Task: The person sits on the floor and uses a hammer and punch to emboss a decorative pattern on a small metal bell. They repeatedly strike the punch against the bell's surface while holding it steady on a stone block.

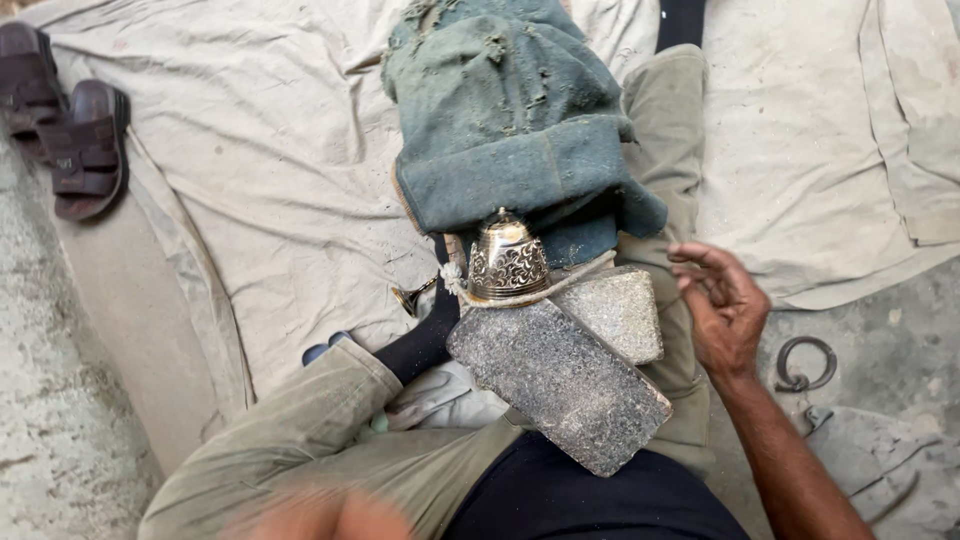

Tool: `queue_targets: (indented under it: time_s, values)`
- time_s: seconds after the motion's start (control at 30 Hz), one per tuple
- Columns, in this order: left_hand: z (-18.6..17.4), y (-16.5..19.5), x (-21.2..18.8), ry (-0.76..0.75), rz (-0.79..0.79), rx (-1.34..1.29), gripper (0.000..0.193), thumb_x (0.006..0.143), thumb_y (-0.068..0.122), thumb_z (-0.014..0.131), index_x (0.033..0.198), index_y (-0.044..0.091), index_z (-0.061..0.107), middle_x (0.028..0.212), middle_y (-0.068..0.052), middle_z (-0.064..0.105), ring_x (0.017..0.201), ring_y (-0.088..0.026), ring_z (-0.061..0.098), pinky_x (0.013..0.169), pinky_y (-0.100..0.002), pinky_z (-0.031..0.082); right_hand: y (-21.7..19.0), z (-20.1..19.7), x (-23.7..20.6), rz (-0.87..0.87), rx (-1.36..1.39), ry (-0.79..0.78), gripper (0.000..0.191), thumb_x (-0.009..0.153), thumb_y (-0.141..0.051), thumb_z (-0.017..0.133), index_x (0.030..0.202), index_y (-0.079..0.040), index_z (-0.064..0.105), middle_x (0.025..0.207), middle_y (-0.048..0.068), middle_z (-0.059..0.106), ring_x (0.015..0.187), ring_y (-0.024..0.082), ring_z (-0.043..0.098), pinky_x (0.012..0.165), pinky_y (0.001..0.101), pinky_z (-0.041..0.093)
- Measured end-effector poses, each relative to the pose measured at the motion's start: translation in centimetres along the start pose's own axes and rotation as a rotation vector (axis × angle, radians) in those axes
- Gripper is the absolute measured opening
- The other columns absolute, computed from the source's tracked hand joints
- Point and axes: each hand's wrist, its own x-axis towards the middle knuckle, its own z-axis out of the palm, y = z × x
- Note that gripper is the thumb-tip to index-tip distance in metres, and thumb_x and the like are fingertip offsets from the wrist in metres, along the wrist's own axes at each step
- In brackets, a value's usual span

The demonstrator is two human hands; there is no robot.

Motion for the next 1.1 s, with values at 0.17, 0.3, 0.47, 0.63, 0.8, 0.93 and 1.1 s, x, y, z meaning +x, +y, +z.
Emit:
queue_targets:
  time_s: [0.17, 0.3, 0.47, 0.63, 0.8, 0.93, 1.1]
  values:
    - [-1.0, 0.7, -1.2, -0.005, -0.012, 0.048, 0.023, 0.089, 0.005, 0.078, 0.111, 0.011, 0.076, 0.102, -0.002, 0.071, 0.099, -0.017, 0.059, 0.083, -0.032, 0.051, 2.5, -0.1, -3.1, 0.028, -0.085, -0.233, 0.063, 0.071, 0.021, 0.052, 0.131, 0.002, 0.062, 0.142, 0.019, 0.061, 0.141, 0.031, 0.053, 0.123, 0.0423, 0.039]
    - [-0.7, 1.5, -1.1, -0.013, -0.009, 0.083, 0.025, 0.089, 0.004, 0.077, 0.112, 0.010, 0.074, 0.103, -0.003, 0.071, 0.100, -0.018, 0.059, 0.083, -0.032, 0.052, 2.6, -0.8, -2.2, -0.019, -0.141, -0.400, 0.061, 0.075, 0.013, 0.057, 0.135, 0.001, 0.061, 0.146, 0.017, 0.062, 0.144, 0.031, 0.055, 0.123, 0.0435, 0.037]
    - [0.7, 2.0, -1.3, -0.011, -0.002, 0.119, 0.027, 0.088, 0.002, 0.076, 0.114, 0.009, 0.072, 0.104, -0.004, 0.071, 0.101, -0.019, 0.059, 0.084, -0.033, 0.052, 2.1, -2.4, -0.1, -0.048, -0.501, -0.628, 0.073, 0.063, -0.007, 0.078, 0.133, 0.003, 0.060, 0.144, 0.023, 0.055, 0.137, 0.038, 0.045, 0.113, 0.0519, 0.028]
    - [0.8, 2.9, -1.5, -0.010, 0.000, 0.162, 0.029, 0.088, 0.000, 0.075, 0.115, 0.008, 0.071, 0.105, -0.005, 0.071, 0.101, -0.020, 0.059, 0.084, -0.033, 0.053, 1.6, -1.0, -0.7, -0.094, -0.557, -0.387, 0.056, 0.078, -0.014, 0.078, 0.132, -0.007, 0.064, 0.135, 0.016, 0.065, 0.128, 0.031, 0.057, 0.110, 0.0482, 0.046]
    - [1.0, 3.3, -1.2, -0.016, 0.004, 0.189, 0.031, 0.088, -0.002, 0.074, 0.116, 0.007, 0.069, 0.107, -0.006, 0.071, 0.102, -0.021, 0.060, 0.084, -0.034, 0.054, 3.0, -1.7, -0.5, 0.181, -0.228, -0.005, 0.030, 0.100, -0.008, 0.068, 0.130, -0.004, 0.068, 0.129, 0.015, 0.069, 0.122, 0.030, 0.065, 0.092, 0.0455, 0.061]
    - [0.4, 3.7, -1.1, -0.018, -0.004, 0.201, 0.032, 0.087, -0.004, 0.073, 0.118, 0.006, 0.068, 0.108, -0.007, 0.071, 0.103, -0.022, 0.060, 0.085, -0.034, 0.054, 4.3, -3.4, -0.5, 0.115, 0.224, 0.362, 0.022, 0.106, -0.010, 0.072, 0.126, -0.001, 0.065, 0.118, 0.013, 0.070, 0.103, 0.023, 0.072, 0.093, 0.0382, 0.063]
    - [0.4, 4.5, -1.1, -0.027, -0.002, 0.246, 0.034, 0.087, -0.006, 0.072, 0.119, 0.005, 0.066, 0.109, -0.008, 0.071, 0.104, -0.023, 0.060, 0.085, -0.034, 0.055, 5.1, -8.8, -0.5, -0.308, 0.202, 0.425, 0.026, 0.123, -0.027, 0.062, 0.110, -0.005, 0.057, 0.099, 0.009, 0.061, 0.087, 0.021, 0.066, 0.082, 0.0331, 0.059]
